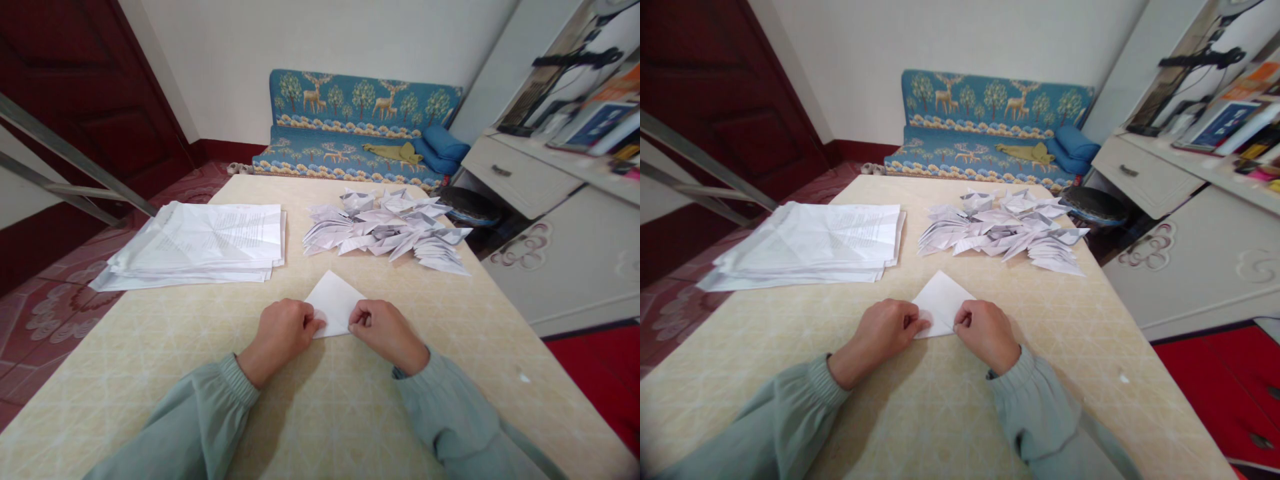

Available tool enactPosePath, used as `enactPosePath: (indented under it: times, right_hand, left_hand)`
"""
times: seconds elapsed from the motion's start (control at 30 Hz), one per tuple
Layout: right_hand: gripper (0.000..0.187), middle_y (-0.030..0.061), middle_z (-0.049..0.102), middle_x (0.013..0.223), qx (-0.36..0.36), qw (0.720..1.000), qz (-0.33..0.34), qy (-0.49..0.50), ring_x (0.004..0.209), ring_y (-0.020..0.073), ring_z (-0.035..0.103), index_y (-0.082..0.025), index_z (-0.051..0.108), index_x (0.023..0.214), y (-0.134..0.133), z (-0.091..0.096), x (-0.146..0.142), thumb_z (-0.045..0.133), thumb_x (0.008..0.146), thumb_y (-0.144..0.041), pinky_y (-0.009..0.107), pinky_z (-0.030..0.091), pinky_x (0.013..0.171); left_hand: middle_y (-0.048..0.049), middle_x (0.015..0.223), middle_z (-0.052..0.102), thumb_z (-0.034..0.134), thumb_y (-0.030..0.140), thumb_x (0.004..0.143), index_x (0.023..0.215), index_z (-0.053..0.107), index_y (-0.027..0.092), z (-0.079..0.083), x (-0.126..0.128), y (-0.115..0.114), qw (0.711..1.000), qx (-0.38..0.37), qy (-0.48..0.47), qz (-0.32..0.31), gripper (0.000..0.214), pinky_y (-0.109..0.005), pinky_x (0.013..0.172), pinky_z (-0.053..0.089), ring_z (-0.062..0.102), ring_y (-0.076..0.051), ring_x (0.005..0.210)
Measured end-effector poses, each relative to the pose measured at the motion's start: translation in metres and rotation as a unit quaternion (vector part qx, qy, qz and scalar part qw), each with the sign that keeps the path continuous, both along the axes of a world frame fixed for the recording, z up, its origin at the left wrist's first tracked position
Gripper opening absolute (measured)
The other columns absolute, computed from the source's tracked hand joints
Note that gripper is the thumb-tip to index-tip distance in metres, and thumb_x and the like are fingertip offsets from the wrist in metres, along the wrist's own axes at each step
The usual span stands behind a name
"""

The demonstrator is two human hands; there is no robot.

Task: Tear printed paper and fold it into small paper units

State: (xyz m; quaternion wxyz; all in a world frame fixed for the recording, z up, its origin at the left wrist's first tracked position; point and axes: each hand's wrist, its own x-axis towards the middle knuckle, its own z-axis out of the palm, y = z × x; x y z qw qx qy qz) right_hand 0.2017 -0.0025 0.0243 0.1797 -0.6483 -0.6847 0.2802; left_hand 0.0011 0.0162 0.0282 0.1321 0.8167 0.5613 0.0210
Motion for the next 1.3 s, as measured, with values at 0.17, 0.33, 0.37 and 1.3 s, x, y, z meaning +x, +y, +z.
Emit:
enactPosePath:
  times: [0.17,0.33,0.37,1.3]
  right_hand:
    - [0.011,-0.0005,0.064,0.059,0.006,1.000,-0.005,-0.001,0.056,0.0130,0.056,-0.020,0.066,0.064,0.000,-0.001,0.000,0.057,0.063,-0.014,0.022,0.035,0.051]
    - [0.010,-0.0004,0.063,0.059,0.008,1.000,-0.008,-0.003,0.056,0.0133,0.056,-0.021,0.066,0.065,-0.001,0.000,0.000,0.057,0.064,-0.015,0.022,0.035,0.050]
    - [0.010,-0.0004,0.064,0.060,0.007,1.000,-0.009,-0.004,0.056,0.0133,0.056,-0.021,0.066,0.065,-0.001,0.001,0.000,0.057,0.064,-0.015,0.022,0.035,0.051]
    - [0.010,-0.0014,0.062,0.060,0.001,1.000,0.006,-0.005,0.057,0.0126,0.054,-0.020,0.064,0.068,-0.002,0.001,0.000,0.055,0.067,-0.017,0.022,0.033,0.052]
  left_hand:
    - [-0.0053,0.074,0.067,0.043,0.045,0.086,0.072,0.065,0.022,-0.002,0.001,-0.004,1.000,0.023,0.014,-0.004,0.035,-0.027,0.058,0.032,0.061,-0.020,0.071]
    - [-0.0049,0.076,0.066,0.039,0.043,0.089,0.072,0.062,0.021,-0.004,0.003,-0.008,0.999,0.048,0.014,-0.013,0.036,-0.027,0.056,0.030,0.061,-0.020,0.071]
    - [-0.0046,0.077,0.066,0.038,0.042,0.089,0.073,0.061,0.021,-0.004,0.003,-0.008,0.998,0.054,0.012,-0.018,0.036,-0.027,0.056,0.029,0.061,-0.020,0.071]
    - [-0.0031,0.092,0.056,0.046,0.012,0.087,0.097,0.057,0.022,-0.020,0.006,-0.007,0.977,0.140,-0.076,-0.143,0.018,-0.033,0.074,0.033,0.050,-0.019,0.086]
